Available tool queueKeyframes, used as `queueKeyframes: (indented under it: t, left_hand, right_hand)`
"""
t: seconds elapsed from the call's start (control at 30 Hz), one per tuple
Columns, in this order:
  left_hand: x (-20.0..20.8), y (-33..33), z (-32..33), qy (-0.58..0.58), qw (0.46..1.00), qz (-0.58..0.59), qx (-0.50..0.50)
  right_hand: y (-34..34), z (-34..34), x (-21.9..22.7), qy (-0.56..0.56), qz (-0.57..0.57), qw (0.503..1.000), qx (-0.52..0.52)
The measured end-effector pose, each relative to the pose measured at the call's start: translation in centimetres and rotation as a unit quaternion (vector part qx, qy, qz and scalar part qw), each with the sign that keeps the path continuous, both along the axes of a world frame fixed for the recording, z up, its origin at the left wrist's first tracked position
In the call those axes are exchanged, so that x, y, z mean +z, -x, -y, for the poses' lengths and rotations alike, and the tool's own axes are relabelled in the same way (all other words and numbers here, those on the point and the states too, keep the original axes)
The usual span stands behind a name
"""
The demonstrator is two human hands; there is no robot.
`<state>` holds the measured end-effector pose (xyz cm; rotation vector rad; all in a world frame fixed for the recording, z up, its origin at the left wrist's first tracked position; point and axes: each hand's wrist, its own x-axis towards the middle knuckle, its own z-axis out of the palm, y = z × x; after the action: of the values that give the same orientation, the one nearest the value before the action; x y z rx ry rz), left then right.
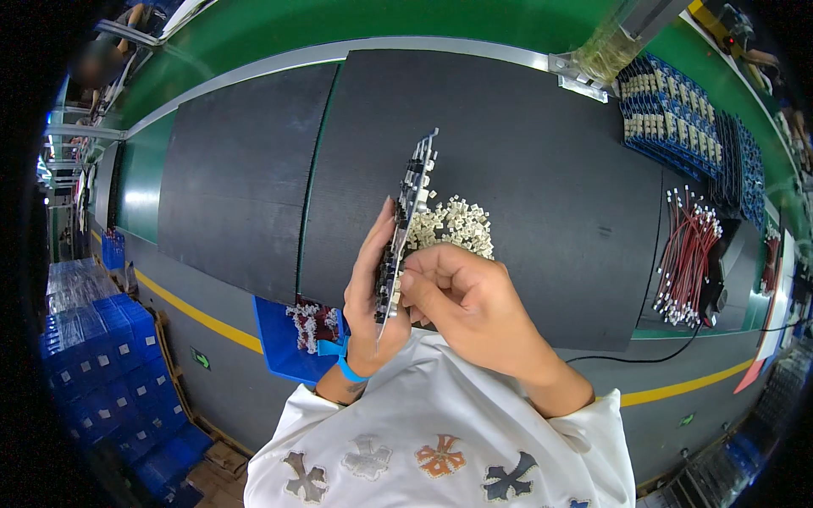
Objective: The person inserts small white electronic components into a blue circuit board by hand.
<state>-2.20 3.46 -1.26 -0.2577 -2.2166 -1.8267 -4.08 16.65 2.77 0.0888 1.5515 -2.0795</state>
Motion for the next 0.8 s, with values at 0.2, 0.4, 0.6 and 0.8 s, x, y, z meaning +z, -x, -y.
queueKeyframes:
  t: [0.2, 0.4, 0.6, 0.8]
  left_hand:
    - [-1.4, -1.5, 1.3, 0.007, 0.988, 0.120, 0.095]
    - [-1.1, -0.8, 1.2, 0.012, 0.998, 0.033, 0.042]
    - [-1.5, -0.1, 1.7, 0.055, 0.997, -0.058, -0.006]
    - [-0.4, 0.1, 1.4, 0.055, 0.992, -0.104, 0.035]
  right_hand:
    - [0.3, -0.9, -1.7, -0.171, -0.108, 0.979, -0.004]
    - [0.3, 0.9, 0.3, 0.046, -0.191, 0.980, -0.022]
    - [-0.1, 1.7, 1.4, 0.120, -0.065, 0.990, -0.029]
    - [-1.0, 1.5, 2.1, 0.013, -0.129, 0.991, 0.033]
